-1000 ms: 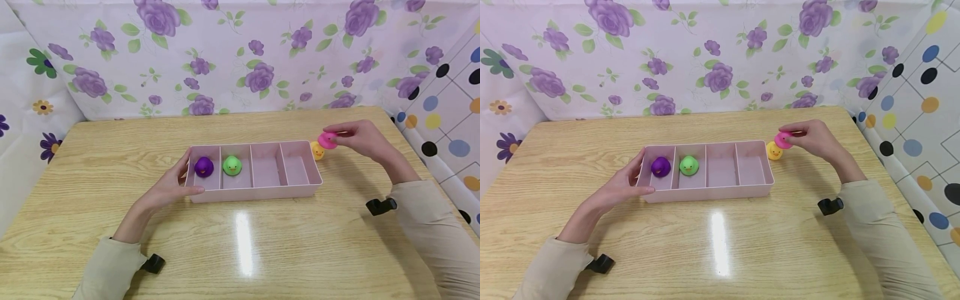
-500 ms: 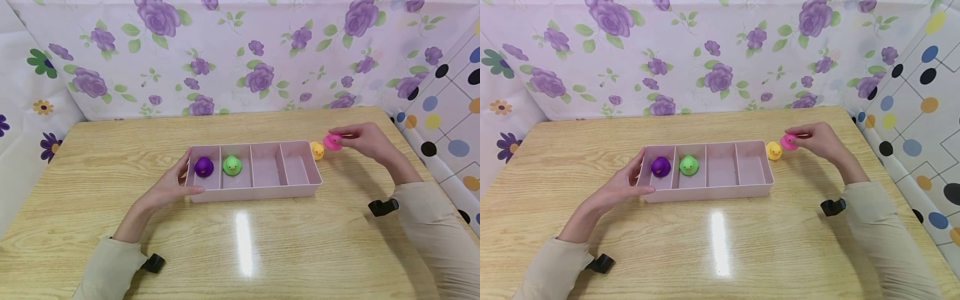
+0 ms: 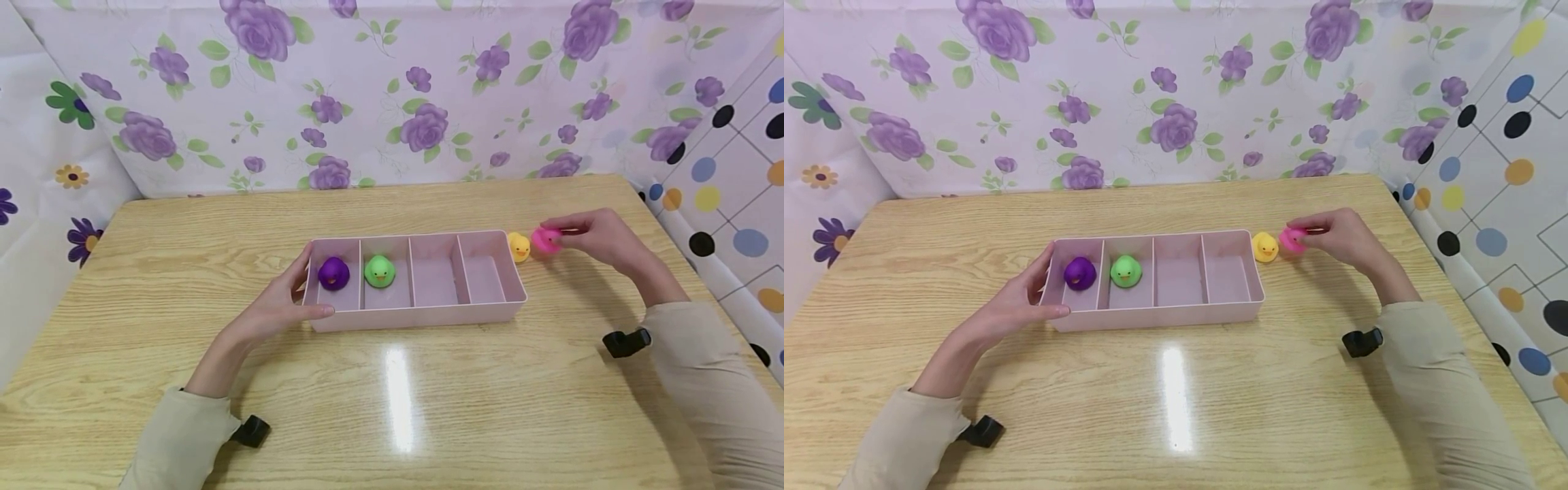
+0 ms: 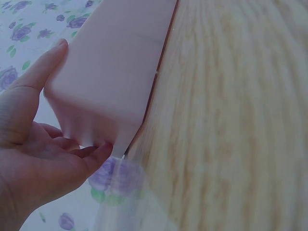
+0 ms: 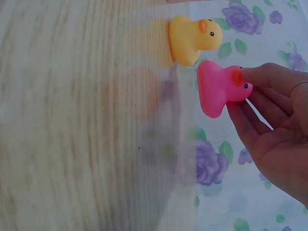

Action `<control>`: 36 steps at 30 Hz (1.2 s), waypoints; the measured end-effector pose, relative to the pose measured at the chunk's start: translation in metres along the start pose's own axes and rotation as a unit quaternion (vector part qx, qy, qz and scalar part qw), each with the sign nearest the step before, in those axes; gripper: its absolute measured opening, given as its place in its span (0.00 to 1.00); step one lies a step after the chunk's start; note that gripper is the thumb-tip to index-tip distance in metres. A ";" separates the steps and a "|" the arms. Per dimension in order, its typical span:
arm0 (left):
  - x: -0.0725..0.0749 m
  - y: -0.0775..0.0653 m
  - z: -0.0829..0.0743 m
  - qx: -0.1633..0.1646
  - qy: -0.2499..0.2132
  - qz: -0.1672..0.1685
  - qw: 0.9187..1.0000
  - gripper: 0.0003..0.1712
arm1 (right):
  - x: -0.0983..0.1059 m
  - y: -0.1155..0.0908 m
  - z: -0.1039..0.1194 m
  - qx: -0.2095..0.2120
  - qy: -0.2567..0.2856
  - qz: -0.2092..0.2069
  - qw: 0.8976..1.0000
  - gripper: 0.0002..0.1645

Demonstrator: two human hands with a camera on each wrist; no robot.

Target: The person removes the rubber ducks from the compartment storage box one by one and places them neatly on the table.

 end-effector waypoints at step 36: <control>0.001 -0.001 0.000 0.004 0.004 0.002 1.000 0.64 | -0.005 -0.001 -0.020 -0.019 0.026 0.025 0.999 0.30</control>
Point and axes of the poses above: each hand's wrist, its own y-axis towards the middle knuckle, its own x-axis out of the back of the hand, z = x × y, the point moved 3 cm from there along y, towards the middle knuckle, and after that the axes turned 14 degrees about -z, right-handed, at the moved point
